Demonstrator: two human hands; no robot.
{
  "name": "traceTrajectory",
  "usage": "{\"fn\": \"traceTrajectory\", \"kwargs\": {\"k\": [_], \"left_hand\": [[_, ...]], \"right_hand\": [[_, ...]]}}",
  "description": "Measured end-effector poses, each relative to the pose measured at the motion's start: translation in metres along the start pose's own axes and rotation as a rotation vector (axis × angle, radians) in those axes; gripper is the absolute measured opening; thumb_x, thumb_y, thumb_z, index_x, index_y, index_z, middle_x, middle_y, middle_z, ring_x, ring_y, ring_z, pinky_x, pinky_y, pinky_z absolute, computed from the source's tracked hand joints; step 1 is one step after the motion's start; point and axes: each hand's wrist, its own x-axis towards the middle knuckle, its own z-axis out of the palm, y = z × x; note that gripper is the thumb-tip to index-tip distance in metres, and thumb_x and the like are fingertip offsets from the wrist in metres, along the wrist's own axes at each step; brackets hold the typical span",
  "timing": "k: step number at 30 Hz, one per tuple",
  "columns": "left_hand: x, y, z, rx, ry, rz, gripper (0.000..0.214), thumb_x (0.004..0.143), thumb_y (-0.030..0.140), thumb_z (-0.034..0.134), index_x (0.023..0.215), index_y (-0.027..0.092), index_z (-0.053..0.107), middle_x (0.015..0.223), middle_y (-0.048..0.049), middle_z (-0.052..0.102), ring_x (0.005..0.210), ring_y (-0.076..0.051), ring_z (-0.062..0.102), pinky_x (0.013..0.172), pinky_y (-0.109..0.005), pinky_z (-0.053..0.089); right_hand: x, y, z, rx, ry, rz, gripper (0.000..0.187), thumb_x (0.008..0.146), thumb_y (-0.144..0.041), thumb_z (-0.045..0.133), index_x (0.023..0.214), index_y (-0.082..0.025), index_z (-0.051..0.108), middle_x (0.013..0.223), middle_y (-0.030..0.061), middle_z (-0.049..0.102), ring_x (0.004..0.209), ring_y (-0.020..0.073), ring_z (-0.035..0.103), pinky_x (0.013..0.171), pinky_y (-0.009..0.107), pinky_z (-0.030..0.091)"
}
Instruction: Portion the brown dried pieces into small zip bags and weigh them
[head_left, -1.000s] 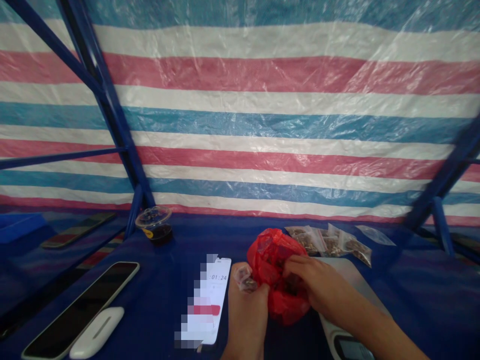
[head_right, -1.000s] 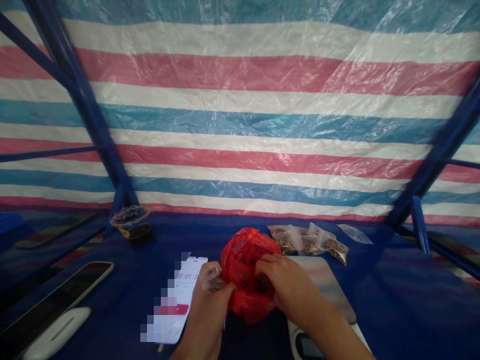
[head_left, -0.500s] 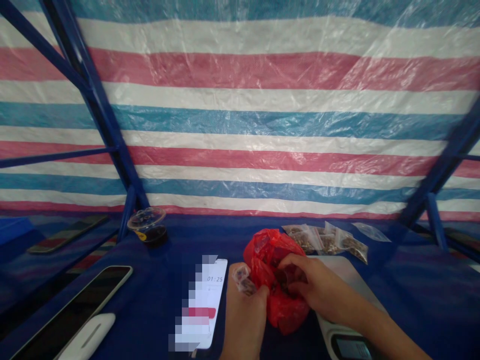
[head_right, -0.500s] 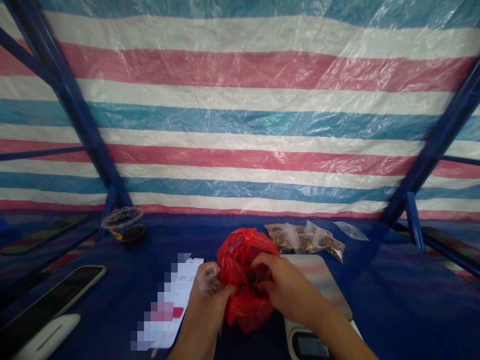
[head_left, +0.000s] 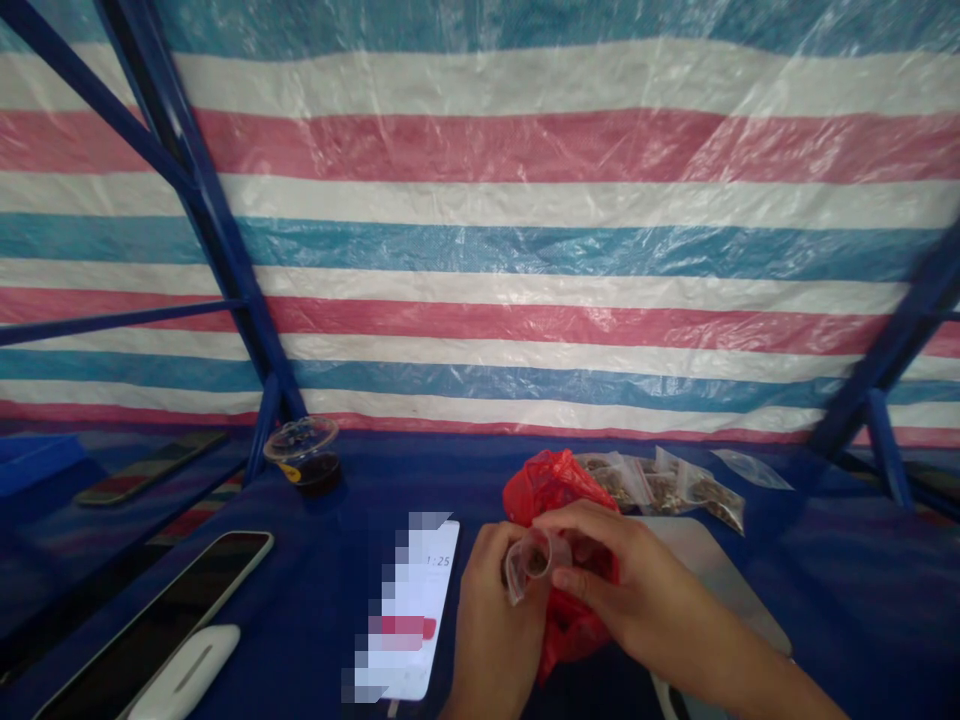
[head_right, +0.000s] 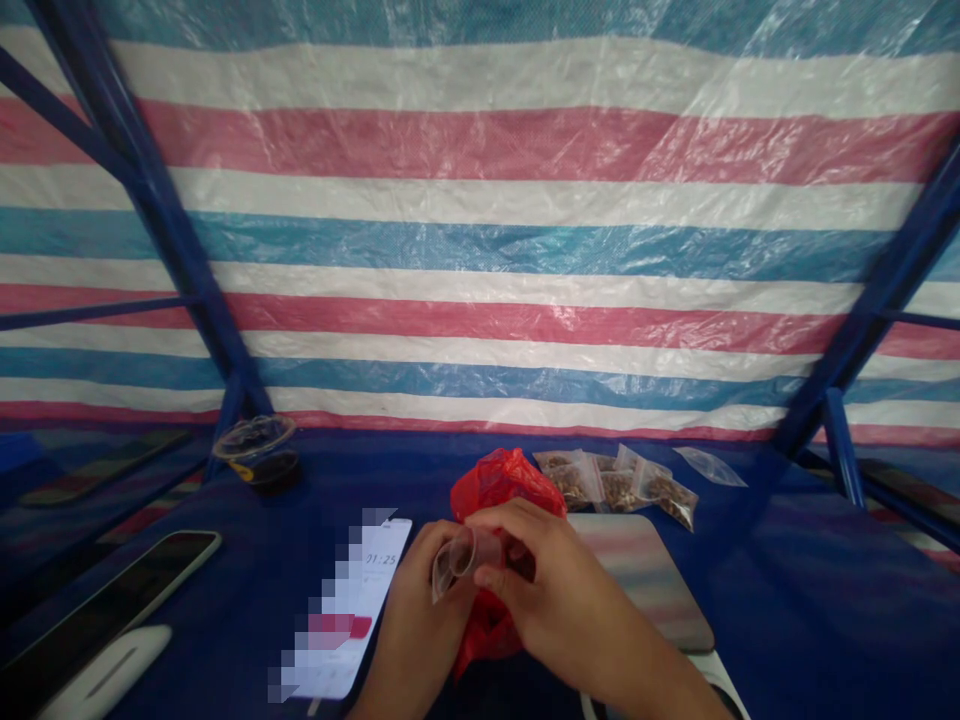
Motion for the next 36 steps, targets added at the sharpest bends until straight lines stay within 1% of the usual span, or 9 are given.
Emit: {"fn": "traceTrajectory", "kwargs": {"k": [5, 10, 13, 18, 21, 26, 30, 33, 36], "left_hand": [[-0.003, 0.006, -0.002, -0.046, -0.100, -0.032, 0.003, 0.090, 0.025, 0.059, 0.089, 0.023, 0.062, 0.086, -0.0025, 0.070, 0.078, -0.022, 0.068, 0.071, -0.031, 0.050], [-0.001, 0.011, -0.003, -0.062, -0.146, -0.044, 0.013, 0.086, 0.016, 0.056, 0.096, 0.023, 0.061, 0.095, -0.0052, 0.073, 0.089, -0.024, 0.071, 0.079, -0.033, 0.053], [-0.001, 0.014, -0.005, -0.079, -0.163, -0.029, 0.015, 0.084, 0.015, 0.057, 0.097, 0.022, 0.060, 0.093, -0.0056, 0.074, 0.084, -0.024, 0.072, 0.075, -0.032, 0.053], [-0.003, 0.018, -0.009, -0.034, -0.188, -0.033, 0.018, 0.082, 0.012, 0.055, 0.096, 0.023, 0.058, 0.092, -0.0061, 0.076, 0.084, -0.024, 0.073, 0.072, -0.032, 0.053], [-0.002, 0.017, -0.011, -0.046, -0.226, -0.039, 0.021, 0.084, 0.011, 0.055, 0.101, 0.023, 0.058, 0.099, -0.0058, 0.076, 0.089, -0.023, 0.074, 0.076, -0.031, 0.054], [0.001, 0.011, -0.013, -0.005, -0.275, -0.077, 0.017, 0.094, 0.016, 0.055, 0.109, 0.023, 0.058, 0.100, -0.0041, 0.075, 0.086, -0.021, 0.073, 0.076, -0.030, 0.051], [0.001, 0.008, -0.012, -0.035, -0.306, -0.067, 0.014, 0.094, 0.018, 0.058, 0.107, 0.022, 0.059, 0.095, -0.0019, 0.073, 0.085, -0.021, 0.070, 0.074, -0.030, 0.049], [0.002, 0.010, -0.012, -0.025, -0.303, -0.064, 0.008, 0.096, 0.025, 0.063, 0.103, 0.022, 0.062, 0.092, -0.0008, 0.072, 0.082, -0.020, 0.067, 0.072, -0.029, 0.048], [0.003, 0.013, -0.012, -0.069, -0.295, -0.048, 0.008, 0.095, 0.026, 0.065, 0.102, 0.023, 0.064, 0.091, 0.0005, 0.071, 0.082, -0.019, 0.064, 0.074, -0.028, 0.048]], "right_hand": [[-0.001, -0.002, 0.014, -0.066, -0.007, -0.012, 0.031, 0.092, -0.012, 0.070, 0.113, -0.033, 0.076, 0.119, -0.0024, 0.075, 0.109, 0.0185, 0.069, 0.099, 0.031, 0.052], [0.001, 0.006, 0.021, -0.163, 0.066, 0.005, 0.025, 0.092, -0.011, 0.070, 0.111, -0.028, 0.070, 0.116, -0.0003, 0.073, 0.105, 0.0195, 0.069, 0.093, 0.033, 0.052], [0.000, 0.007, 0.021, -0.193, 0.030, -0.029, 0.027, 0.091, -0.007, 0.070, 0.108, -0.028, 0.068, 0.115, -0.0014, 0.071, 0.102, 0.0180, 0.069, 0.090, 0.031, 0.052], [0.001, 0.006, 0.019, -0.183, -0.024, -0.132, 0.034, 0.092, -0.008, 0.073, 0.116, -0.032, 0.069, 0.124, -0.0026, 0.068, 0.112, 0.0163, 0.067, 0.102, 0.028, 0.052], [0.002, 0.005, 0.015, -0.239, -0.035, -0.159, 0.031, 0.100, -0.014, 0.065, 0.125, -0.032, 0.070, 0.130, 0.0005, 0.069, 0.117, 0.0179, 0.068, 0.107, 0.032, 0.053], [0.001, 0.004, 0.005, -0.386, -0.085, -0.237, 0.043, 0.106, -0.012, 0.050, 0.141, -0.033, 0.064, 0.147, 0.0049, 0.062, 0.135, 0.0214, 0.061, 0.118, 0.040, 0.049], [-0.001, -0.001, -0.004, -0.445, -0.101, -0.269, 0.051, 0.101, -0.002, 0.042, 0.137, -0.030, 0.067, 0.138, 0.0068, 0.066, 0.124, 0.0218, 0.066, 0.110, 0.040, 0.056], [0.000, -0.007, -0.010, -0.420, -0.113, -0.282, 0.054, 0.100, 0.000, 0.042, 0.133, -0.033, 0.069, 0.129, 0.0037, 0.069, 0.113, 0.0185, 0.070, 0.101, 0.034, 0.059], [0.000, -0.009, -0.013, -0.386, -0.099, -0.294, 0.052, 0.102, -0.003, 0.046, 0.134, -0.037, 0.069, 0.129, 0.0010, 0.071, 0.116, 0.0171, 0.070, 0.104, 0.032, 0.057]]}}
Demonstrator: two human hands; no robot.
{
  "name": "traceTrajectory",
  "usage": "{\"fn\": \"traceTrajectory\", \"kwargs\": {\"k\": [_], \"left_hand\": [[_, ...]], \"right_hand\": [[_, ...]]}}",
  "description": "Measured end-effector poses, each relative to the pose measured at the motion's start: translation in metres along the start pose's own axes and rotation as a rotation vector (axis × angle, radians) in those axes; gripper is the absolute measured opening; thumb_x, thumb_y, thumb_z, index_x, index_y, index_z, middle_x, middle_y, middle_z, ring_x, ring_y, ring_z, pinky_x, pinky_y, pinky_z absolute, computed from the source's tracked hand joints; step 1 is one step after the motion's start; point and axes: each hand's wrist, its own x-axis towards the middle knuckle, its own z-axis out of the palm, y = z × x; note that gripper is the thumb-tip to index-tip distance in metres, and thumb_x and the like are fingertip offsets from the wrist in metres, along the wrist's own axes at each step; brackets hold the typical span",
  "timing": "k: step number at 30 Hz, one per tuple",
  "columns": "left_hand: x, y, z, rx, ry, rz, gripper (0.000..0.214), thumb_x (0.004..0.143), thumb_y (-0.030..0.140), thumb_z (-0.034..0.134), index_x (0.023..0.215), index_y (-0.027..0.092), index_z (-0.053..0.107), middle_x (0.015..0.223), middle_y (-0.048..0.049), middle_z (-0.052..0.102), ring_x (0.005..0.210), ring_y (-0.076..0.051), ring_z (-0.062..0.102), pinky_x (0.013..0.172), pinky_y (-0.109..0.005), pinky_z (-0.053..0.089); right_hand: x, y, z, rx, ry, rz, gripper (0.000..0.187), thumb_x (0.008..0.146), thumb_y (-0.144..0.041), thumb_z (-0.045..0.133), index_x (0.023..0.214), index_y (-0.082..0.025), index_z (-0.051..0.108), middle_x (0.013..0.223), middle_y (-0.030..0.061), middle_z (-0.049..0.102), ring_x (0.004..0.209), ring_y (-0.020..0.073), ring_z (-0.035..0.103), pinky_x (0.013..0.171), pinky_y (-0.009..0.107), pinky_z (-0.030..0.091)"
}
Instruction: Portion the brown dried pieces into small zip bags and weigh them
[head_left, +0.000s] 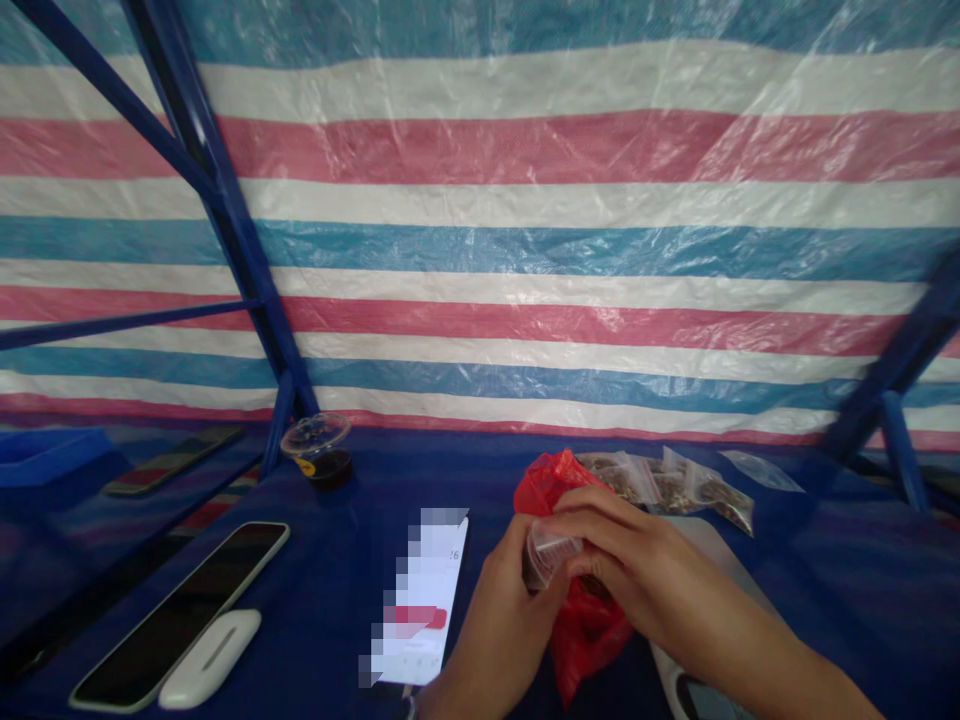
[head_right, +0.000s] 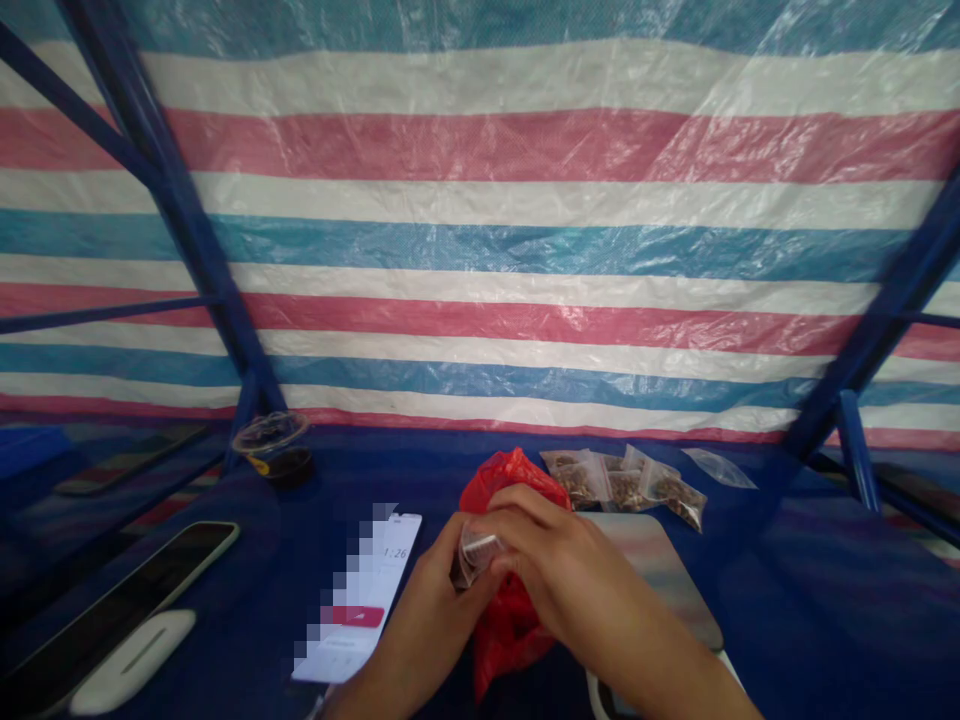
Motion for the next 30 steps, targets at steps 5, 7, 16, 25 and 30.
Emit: {"fn": "traceTrajectory", "kwargs": {"k": [5, 7, 16, 25, 30], "left_hand": [[0.002, -0.001, 0.001, -0.108, 0.013, 0.059, 0.010, 0.096, 0.027, 0.066, 0.105, 0.023, 0.065, 0.099, -0.0007, 0.071, 0.091, -0.020, 0.065, 0.082, -0.029, 0.050], [0.003, -0.003, 0.001, -0.111, 0.040, 0.064, 0.012, 0.097, 0.033, 0.067, 0.102, 0.022, 0.064, 0.098, -0.0011, 0.069, 0.090, -0.020, 0.064, 0.083, -0.030, 0.050], [0.004, -0.006, 0.004, -0.096, 0.046, 0.076, 0.018, 0.098, 0.038, 0.067, 0.106, 0.022, 0.064, 0.105, -0.0040, 0.068, 0.097, -0.022, 0.065, 0.088, -0.033, 0.051], [0.004, 0.002, -0.005, 0.182, 0.387, 0.185, 0.010, 0.098, 0.034, 0.063, 0.099, 0.024, 0.065, 0.098, -0.0015, 0.061, 0.088, -0.020, 0.062, 0.079, -0.031, 0.051], [-0.002, 0.017, -0.004, 0.109, 0.298, 0.250, 0.016, 0.101, 0.032, 0.060, 0.110, 0.027, 0.073, 0.105, -0.0039, 0.066, 0.093, -0.021, 0.068, 0.082, -0.030, 0.056]], "right_hand": [[-0.002, 0.007, 0.004, 0.023, 0.115, -0.005, 0.049, 0.102, -0.006, 0.051, 0.136, -0.038, 0.068, 0.138, 0.0008, 0.070, 0.125, 0.0182, 0.069, 0.111, 0.033, 0.055], [-0.003, 0.011, 0.004, 0.028, 0.228, 0.041, 0.041, 0.100, -0.010, 0.057, 0.130, -0.036, 0.071, 0.136, 0.0015, 0.072, 0.126, 0.0209, 0.068, 0.112, 0.037, 0.055], [-0.004, 0.015, 0.009, 0.120, 0.286, 0.154, 0.028, 0.095, -0.022, 0.067, 0.120, -0.033, 0.073, 0.124, 0.0018, 0.078, 0.116, 0.0241, 0.072, 0.106, 0.041, 0.056], [-0.010, 0.039, 0.017, -0.038, 0.185, 0.271, 0.031, 0.095, -0.022, 0.065, 0.125, -0.025, 0.073, 0.132, 0.0087, 0.075, 0.126, 0.0293, 0.067, 0.115, 0.052, 0.049], [-0.009, 0.002, 0.009, -0.053, 0.429, 0.043, 0.030, 0.105, -0.026, 0.056, 0.129, -0.033, 0.071, 0.124, 0.0081, 0.072, 0.116, 0.0244, 0.070, 0.101, 0.040, 0.060]]}}
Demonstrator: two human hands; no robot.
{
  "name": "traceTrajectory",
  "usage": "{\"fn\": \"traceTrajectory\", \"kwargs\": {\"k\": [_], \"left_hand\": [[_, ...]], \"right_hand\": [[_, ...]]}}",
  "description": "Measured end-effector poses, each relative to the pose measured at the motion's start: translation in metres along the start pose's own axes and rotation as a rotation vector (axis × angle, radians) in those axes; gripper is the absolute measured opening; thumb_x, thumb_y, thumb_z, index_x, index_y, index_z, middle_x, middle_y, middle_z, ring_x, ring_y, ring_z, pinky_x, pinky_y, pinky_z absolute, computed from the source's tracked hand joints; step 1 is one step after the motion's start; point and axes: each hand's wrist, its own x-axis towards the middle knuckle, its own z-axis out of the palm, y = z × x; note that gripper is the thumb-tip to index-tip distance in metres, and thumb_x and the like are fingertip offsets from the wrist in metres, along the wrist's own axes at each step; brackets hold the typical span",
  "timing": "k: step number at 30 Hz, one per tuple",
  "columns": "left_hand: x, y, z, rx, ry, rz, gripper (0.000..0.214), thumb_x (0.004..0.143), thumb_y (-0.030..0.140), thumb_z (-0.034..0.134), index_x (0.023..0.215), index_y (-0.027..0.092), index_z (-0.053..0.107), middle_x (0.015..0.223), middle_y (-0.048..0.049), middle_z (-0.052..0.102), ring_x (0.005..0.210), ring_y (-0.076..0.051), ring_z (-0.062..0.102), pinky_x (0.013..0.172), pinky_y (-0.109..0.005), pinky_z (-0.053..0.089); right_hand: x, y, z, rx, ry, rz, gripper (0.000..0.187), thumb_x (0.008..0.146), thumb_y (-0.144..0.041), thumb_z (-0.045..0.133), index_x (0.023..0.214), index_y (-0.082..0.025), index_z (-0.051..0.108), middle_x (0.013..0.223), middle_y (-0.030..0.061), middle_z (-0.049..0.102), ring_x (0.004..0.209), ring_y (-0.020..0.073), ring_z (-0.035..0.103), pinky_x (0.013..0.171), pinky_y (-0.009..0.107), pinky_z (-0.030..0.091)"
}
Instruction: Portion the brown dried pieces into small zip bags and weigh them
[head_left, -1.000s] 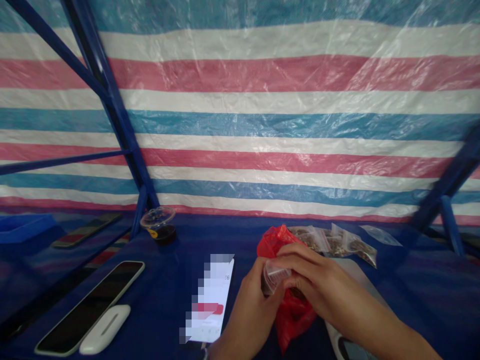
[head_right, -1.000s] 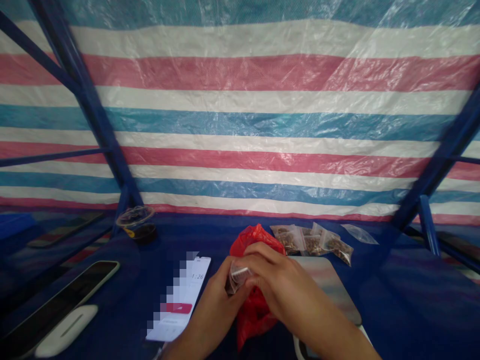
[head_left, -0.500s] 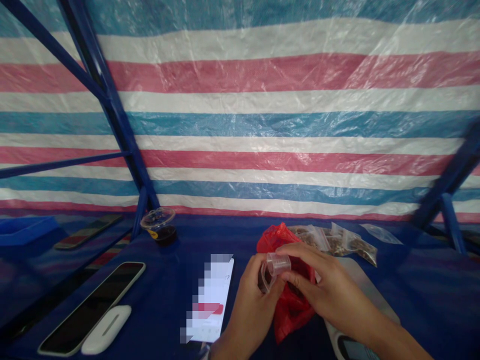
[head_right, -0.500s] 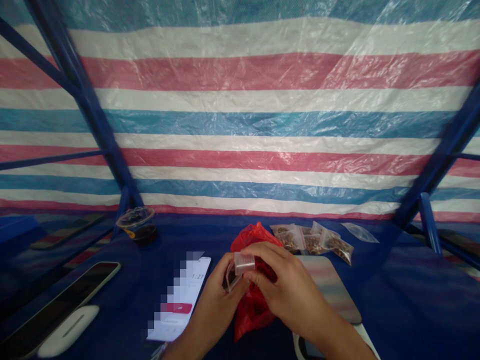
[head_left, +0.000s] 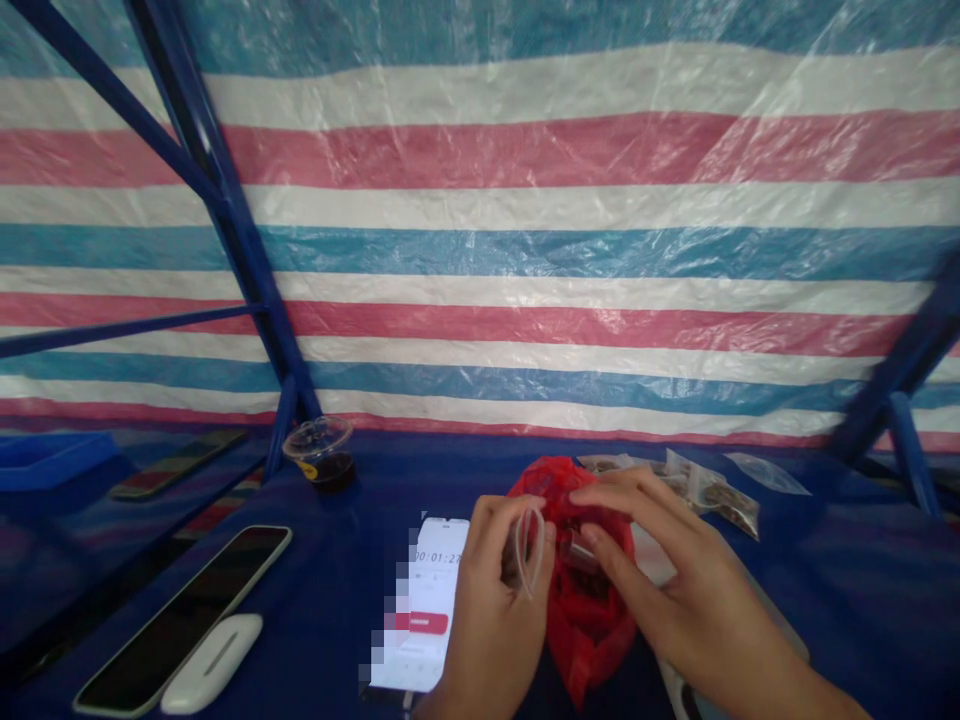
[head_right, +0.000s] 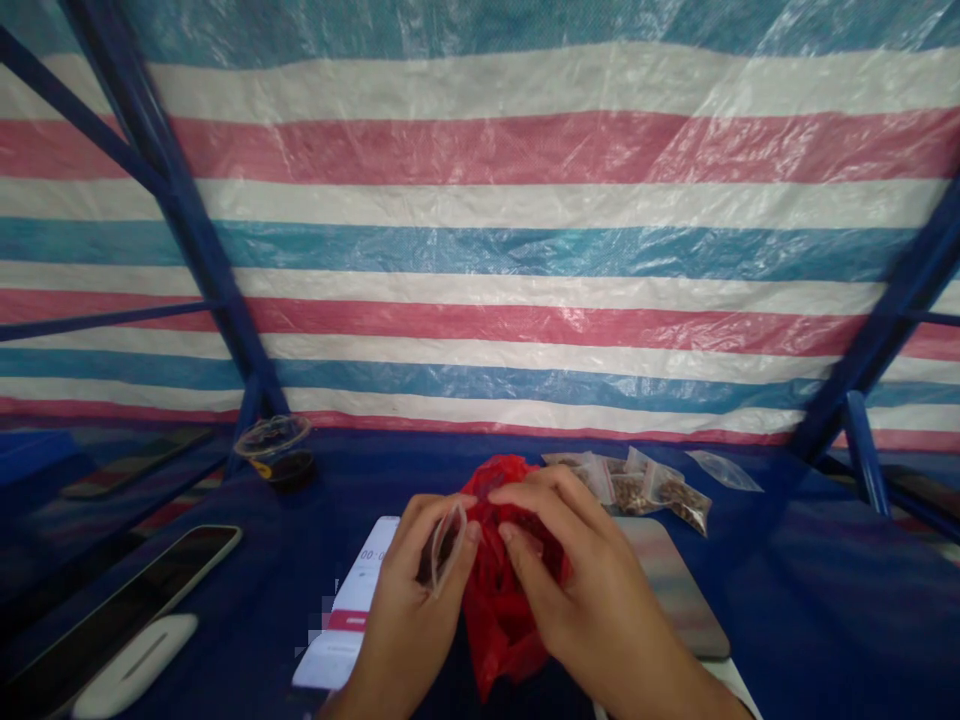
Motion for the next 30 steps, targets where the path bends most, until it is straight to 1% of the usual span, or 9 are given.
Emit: {"fn": "traceTrajectory", "kwargs": {"k": [4, 10, 13, 18, 21, 24, 26, 28, 30], "left_hand": [[-0.003, 0.013, 0.000, -0.042, -0.141, 0.079, 0.017, 0.100, 0.026, 0.061, 0.108, 0.029, 0.076, 0.105, -0.0046, 0.069, 0.097, -0.022, 0.070, 0.086, -0.031, 0.057], [-0.004, 0.026, 0.002, 0.028, -0.209, 0.123, 0.023, 0.093, 0.021, 0.066, 0.109, 0.030, 0.081, 0.104, -0.0056, 0.069, 0.087, -0.021, 0.070, 0.075, -0.028, 0.058], [-0.006, 0.028, 0.004, 0.037, -0.288, 0.099, 0.030, 0.093, 0.019, 0.066, 0.115, 0.033, 0.080, 0.105, -0.0044, 0.072, 0.091, -0.022, 0.071, 0.081, -0.029, 0.057], [-0.008, 0.028, 0.010, 0.012, -0.369, 0.061, 0.029, 0.091, 0.016, 0.065, 0.112, 0.029, 0.079, 0.101, -0.0040, 0.074, 0.088, -0.021, 0.070, 0.080, -0.030, 0.056], [-0.008, 0.027, 0.014, -0.017, -0.414, 0.030, 0.018, 0.097, 0.026, 0.064, 0.107, 0.028, 0.078, 0.102, -0.0049, 0.074, 0.091, -0.022, 0.071, 0.083, -0.029, 0.055], [-0.009, 0.026, 0.019, -0.066, -0.474, 0.028, 0.020, 0.100, 0.030, 0.059, 0.107, 0.026, 0.078, 0.100, -0.0059, 0.074, 0.090, -0.021, 0.071, 0.080, -0.028, 0.055], [-0.010, 0.024, 0.021, -0.093, -0.509, 0.023, 0.021, 0.100, 0.030, 0.059, 0.107, 0.025, 0.078, 0.098, -0.0062, 0.073, 0.086, -0.020, 0.070, 0.076, -0.027, 0.054], [-0.011, 0.022, 0.024, -0.116, -0.518, -0.001, 0.019, 0.099, 0.032, 0.061, 0.105, 0.023, 0.077, 0.097, -0.0065, 0.074, 0.086, -0.019, 0.069, 0.075, -0.027, 0.054], [-0.013, 0.019, 0.026, -0.131, -0.504, -0.030, 0.017, 0.098, 0.032, 0.063, 0.102, 0.022, 0.076, 0.096, -0.0061, 0.074, 0.085, -0.019, 0.069, 0.075, -0.026, 0.054]], "right_hand": [[0.005, -0.022, -0.011, -0.018, -0.076, -0.164, 0.033, 0.103, -0.017, 0.055, 0.123, -0.036, 0.073, 0.117, 0.0070, 0.070, 0.107, 0.0219, 0.071, 0.089, 0.033, 0.062], [0.000, -0.015, -0.021, 0.074, -0.077, -0.097, 0.021, 0.103, -0.018, 0.054, 0.092, -0.028, 0.068, 0.110, 0.0059, 0.069, 0.102, 0.0200, 0.071, 0.085, 0.028, 0.061], [-0.005, -0.014, -0.031, 0.064, -0.064, -0.056, 0.016, 0.103, -0.022, 0.055, 0.100, -0.030, 0.068, 0.120, 0.0072, 0.069, 0.114, 0.0239, 0.071, 0.095, 0.034, 0.062], [-0.007, -0.014, -0.047, -0.104, -0.258, -0.124, 0.019, 0.100, -0.021, 0.060, 0.101, -0.033, 0.074, 0.125, 0.0055, 0.069, 0.112, 0.0241, 0.071, 0.093, 0.034, 0.062], [-0.009, -0.008, -0.053, -0.077, -0.188, -0.101, 0.014, 0.100, -0.019, 0.060, 0.098, -0.029, 0.070, 0.117, 0.0067, 0.070, 0.103, 0.0221, 0.072, 0.086, 0.031, 0.062], [-0.014, -0.001, -0.055, 0.013, -0.099, -0.059, 0.014, 0.100, -0.021, 0.062, 0.088, -0.027, 0.064, 0.101, 0.0053, 0.072, 0.092, 0.0205, 0.072, 0.078, 0.028, 0.061], [-0.018, 0.003, -0.055, 0.057, -0.041, -0.021, 0.002, 0.098, -0.026, 0.068, 0.098, -0.028, 0.068, 0.102, 0.0050, 0.074, 0.093, 0.0217, 0.072, 0.079, 0.029, 0.060], [-0.020, 0.004, -0.054, 0.089, -0.063, 0.032, 0.018, 0.095, -0.030, 0.074, 0.113, -0.029, 0.070, 0.106, 0.0044, 0.076, 0.096, 0.0224, 0.072, 0.082, 0.030, 0.060], [-0.018, 0.003, -0.051, 0.135, -0.133, 0.096, 0.012, 0.096, -0.030, 0.073, 0.107, -0.029, 0.073, 0.099, 0.0019, 0.076, 0.089, 0.0197, 0.071, 0.078, 0.027, 0.058]]}}
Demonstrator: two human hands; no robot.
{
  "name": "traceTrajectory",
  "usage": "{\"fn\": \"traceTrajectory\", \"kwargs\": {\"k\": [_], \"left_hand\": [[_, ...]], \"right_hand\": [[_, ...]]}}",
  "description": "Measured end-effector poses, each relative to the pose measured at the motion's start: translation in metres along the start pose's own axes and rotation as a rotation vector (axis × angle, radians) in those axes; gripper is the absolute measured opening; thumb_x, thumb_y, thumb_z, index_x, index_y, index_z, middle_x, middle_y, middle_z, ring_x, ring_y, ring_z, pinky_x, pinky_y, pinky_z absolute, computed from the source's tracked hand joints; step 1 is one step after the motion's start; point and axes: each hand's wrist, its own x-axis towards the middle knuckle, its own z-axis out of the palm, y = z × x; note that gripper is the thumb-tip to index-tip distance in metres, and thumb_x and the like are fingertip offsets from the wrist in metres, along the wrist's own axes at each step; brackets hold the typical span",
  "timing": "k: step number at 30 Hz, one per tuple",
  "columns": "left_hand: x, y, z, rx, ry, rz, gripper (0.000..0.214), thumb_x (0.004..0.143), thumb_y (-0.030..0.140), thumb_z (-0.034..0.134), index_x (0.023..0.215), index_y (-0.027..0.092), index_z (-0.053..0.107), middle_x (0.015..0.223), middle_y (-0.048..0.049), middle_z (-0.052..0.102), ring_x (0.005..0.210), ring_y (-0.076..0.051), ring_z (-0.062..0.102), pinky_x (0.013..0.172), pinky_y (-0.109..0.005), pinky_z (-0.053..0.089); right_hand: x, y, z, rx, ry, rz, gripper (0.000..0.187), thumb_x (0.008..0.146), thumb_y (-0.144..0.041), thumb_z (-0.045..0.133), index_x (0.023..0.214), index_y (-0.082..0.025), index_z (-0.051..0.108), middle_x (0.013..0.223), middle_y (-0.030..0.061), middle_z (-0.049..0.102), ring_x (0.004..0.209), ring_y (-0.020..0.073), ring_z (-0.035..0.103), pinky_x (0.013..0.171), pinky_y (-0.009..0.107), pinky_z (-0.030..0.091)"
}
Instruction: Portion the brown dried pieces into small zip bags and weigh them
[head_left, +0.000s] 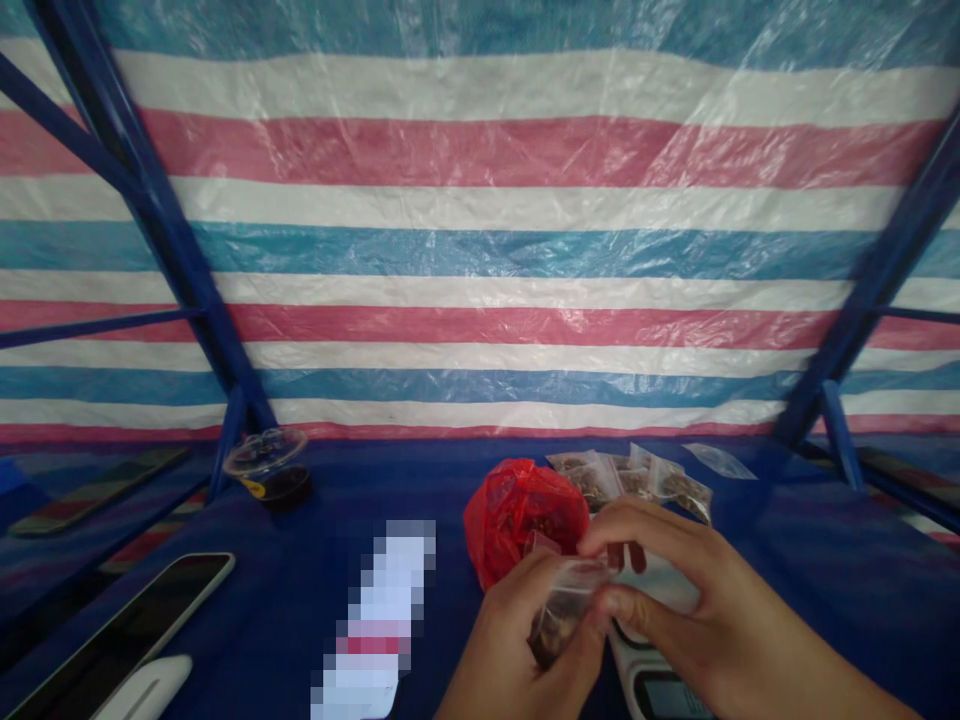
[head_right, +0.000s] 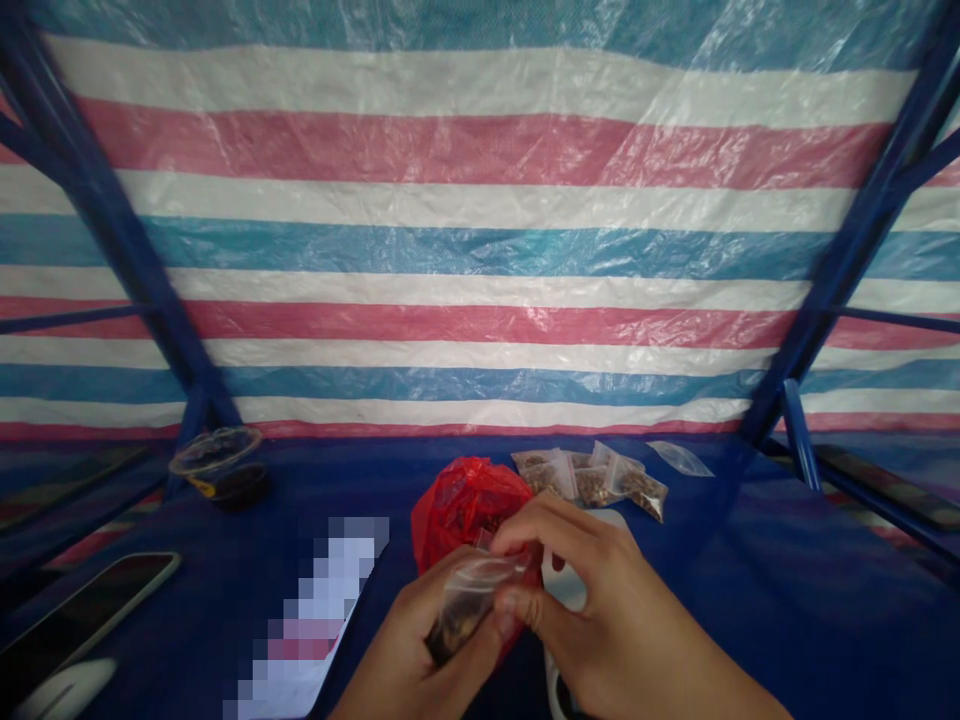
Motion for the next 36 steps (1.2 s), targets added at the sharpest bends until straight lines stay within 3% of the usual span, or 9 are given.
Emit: {"fn": "traceTrajectory", "kwargs": {"k": [1, 5, 9, 15, 17, 19, 23, 30, 36], "left_hand": [[0.000, -0.001, 0.001, -0.007, 0.002, -0.014, 0.016, 0.097, 0.031, 0.064, 0.102, 0.022, 0.076, 0.095, -0.0055, 0.075, 0.083, -0.018, 0.069, 0.073, -0.025, 0.054], [-0.006, -0.008, 0.008, -0.048, 0.008, -0.075, 0.033, 0.091, 0.029, 0.071, 0.123, 0.026, 0.073, 0.106, -0.0046, 0.079, 0.089, -0.020, 0.075, 0.079, -0.027, 0.059], [-0.015, -0.009, 0.015, 0.089, 0.271, 0.010, 0.052, 0.091, 0.036, 0.073, 0.142, 0.034, 0.062, 0.144, -0.0060, 0.069, 0.124, -0.027, 0.070, 0.109, -0.041, 0.056], [-0.015, -0.001, 0.005, 0.297, 0.409, 0.123, 0.024, 0.104, 0.037, 0.055, 0.122, 0.030, 0.069, 0.119, -0.0053, 0.077, 0.105, -0.022, 0.075, 0.094, -0.033, 0.062], [-0.013, -0.003, -0.001, 0.386, 0.354, 0.160, 0.022, 0.103, 0.033, 0.054, 0.120, 0.029, 0.068, 0.111, -0.0050, 0.077, 0.100, -0.021, 0.076, 0.090, -0.031, 0.063], [-0.011, -0.010, -0.004, 0.538, 0.164, 0.220, 0.023, 0.096, 0.025, 0.061, 0.117, 0.029, 0.069, 0.105, -0.0040, 0.077, 0.096, -0.022, 0.076, 0.084, -0.032, 0.064], [-0.011, -0.031, -0.004, 0.916, -0.182, 0.306, 0.038, 0.078, 0.013, 0.073, 0.112, 0.031, 0.077, 0.111, -0.0060, 0.079, 0.103, -0.032, 0.077, 0.084, -0.044, 0.068], [-0.007, -0.057, -0.011, 1.231, -0.033, 0.354, 0.043, 0.090, 0.008, 0.057, 0.127, 0.020, 0.075, 0.127, -0.0137, 0.078, 0.113, -0.035, 0.076, 0.090, -0.049, 0.068], [-0.004, -0.044, -0.012, 1.166, 0.113, 0.362, 0.036, 0.095, 0.015, 0.056, 0.123, 0.027, 0.075, 0.127, -0.0109, 0.075, 0.115, -0.034, 0.071, 0.091, -0.053, 0.066]], "right_hand": [[0.001, 0.000, 0.001, 0.031, -0.030, 0.035, 0.004, 0.097, -0.029, 0.070, 0.098, -0.028, 0.074, 0.091, 0.0006, 0.075, 0.083, 0.0179, 0.070, 0.074, 0.026, 0.056], [0.007, 0.004, -0.008, 0.206, 0.025, 0.194, 0.021, 0.095, -0.038, 0.071, 0.079, -0.024, 0.070, 0.074, -0.0001, 0.069, 0.070, 0.0164, 0.065, 0.064, 0.025, 0.052], [0.005, 0.033, -0.033, 0.313, 0.158, 0.363, 0.032, 0.086, -0.054, 0.076, 0.083, -0.022, 0.072, 0.063, -0.0010, 0.063, 0.059, 0.0162, 0.060, 0.057, 0.027, 0.048], [-0.010, 0.099, -0.046, 0.167, 0.051, 0.644, 0.031, 0.078, -0.052, 0.067, 0.071, -0.022, 0.070, 0.053, -0.0001, 0.059, 0.046, 0.0187, 0.055, 0.049, 0.031, 0.042], [-0.013, 0.113, -0.040, 0.007, 0.095, 0.597, 0.028, 0.080, -0.046, 0.060, 0.075, -0.023, 0.074, 0.061, 0.0046, 0.070, 0.058, 0.0253, 0.066, 0.057, 0.035, 0.050], [-0.015, 0.122, -0.035, -0.160, 0.155, 0.507, 0.029, 0.082, -0.041, 0.056, 0.084, -0.024, 0.079, 0.083, 0.0095, 0.081, 0.080, 0.0316, 0.075, 0.076, 0.042, 0.056], [-0.016, 0.128, -0.031, -0.328, 0.227, 0.396, 0.036, 0.089, -0.043, 0.054, 0.100, -0.022, 0.081, 0.105, 0.0135, 0.081, 0.099, 0.0336, 0.074, 0.092, 0.047, 0.055], [-0.013, 0.121, -0.035, -0.315, 0.411, 0.334, 0.035, 0.094, -0.044, 0.052, 0.097, -0.022, 0.080, 0.098, 0.0108, 0.076, 0.088, 0.0272, 0.072, 0.082, 0.040, 0.056], [-0.010, 0.116, -0.034, -0.315, 0.462, 0.329, 0.034, 0.094, -0.042, 0.052, 0.096, -0.023, 0.080, 0.095, 0.0091, 0.075, 0.079, 0.0244, 0.067, 0.080, 0.038, 0.054]]}}
